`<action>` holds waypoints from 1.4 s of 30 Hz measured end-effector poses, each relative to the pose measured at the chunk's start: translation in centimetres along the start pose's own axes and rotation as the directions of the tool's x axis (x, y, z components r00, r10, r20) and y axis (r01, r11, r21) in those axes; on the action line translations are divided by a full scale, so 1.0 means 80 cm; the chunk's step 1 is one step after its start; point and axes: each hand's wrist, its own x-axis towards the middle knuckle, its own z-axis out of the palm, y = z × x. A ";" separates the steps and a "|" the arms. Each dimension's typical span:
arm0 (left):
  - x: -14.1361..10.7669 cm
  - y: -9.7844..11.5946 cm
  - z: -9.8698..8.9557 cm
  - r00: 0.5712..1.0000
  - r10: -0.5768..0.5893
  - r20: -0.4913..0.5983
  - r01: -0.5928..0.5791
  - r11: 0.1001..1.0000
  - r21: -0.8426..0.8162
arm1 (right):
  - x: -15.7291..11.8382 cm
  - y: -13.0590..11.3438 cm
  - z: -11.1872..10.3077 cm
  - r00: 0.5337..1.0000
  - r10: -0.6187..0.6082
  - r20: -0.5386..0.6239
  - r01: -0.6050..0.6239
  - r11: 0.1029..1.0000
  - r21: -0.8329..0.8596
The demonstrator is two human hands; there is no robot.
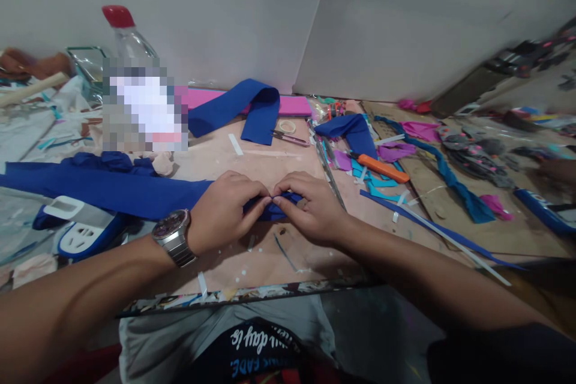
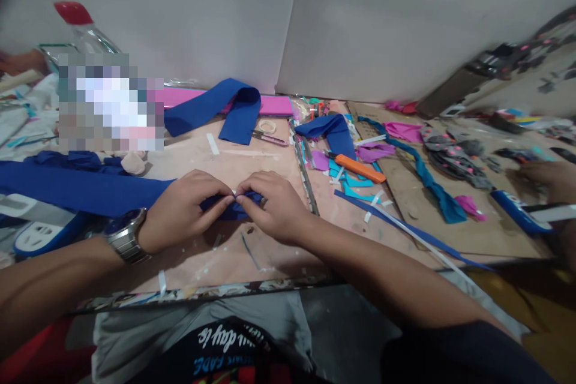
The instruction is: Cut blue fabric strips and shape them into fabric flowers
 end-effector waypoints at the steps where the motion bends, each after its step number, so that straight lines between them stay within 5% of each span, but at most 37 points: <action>1: 0.000 -0.001 0.001 1.000 0.010 0.002 -0.010 1.000 0.014 | 0.000 0.000 0.000 1.000 0.018 0.008 -0.018 1.000 0.012; 11: 0.000 -0.007 0.006 0.991 0.129 0.033 -0.133 0.978 0.160 | 0.002 0.001 -0.002 0.993 0.110 0.054 -0.114 0.990 0.085; 15: 0.001 -0.007 0.005 0.987 0.156 0.035 -0.159 0.972 0.175 | 0.002 0.003 -0.002 0.967 0.227 0.113 -0.244 0.955 0.169; 24: -0.002 -0.011 0.007 0.996 0.091 0.025 -0.093 0.992 0.082 | 0.002 0.000 -0.003 0.990 0.115 0.077 -0.121 0.990 0.075; 36: 0.001 -0.007 -0.005 0.993 -0.063 0.095 0.069 0.996 -0.061 | 0.004 0.006 -0.008 0.986 0.143 0.088 -0.153 0.981 0.120; 42: 0.005 -0.008 -0.015 0.978 -0.164 0.127 0.180 0.975 -0.127 | 0.004 0.006 -0.009 0.963 0.249 0.099 -0.263 0.950 0.169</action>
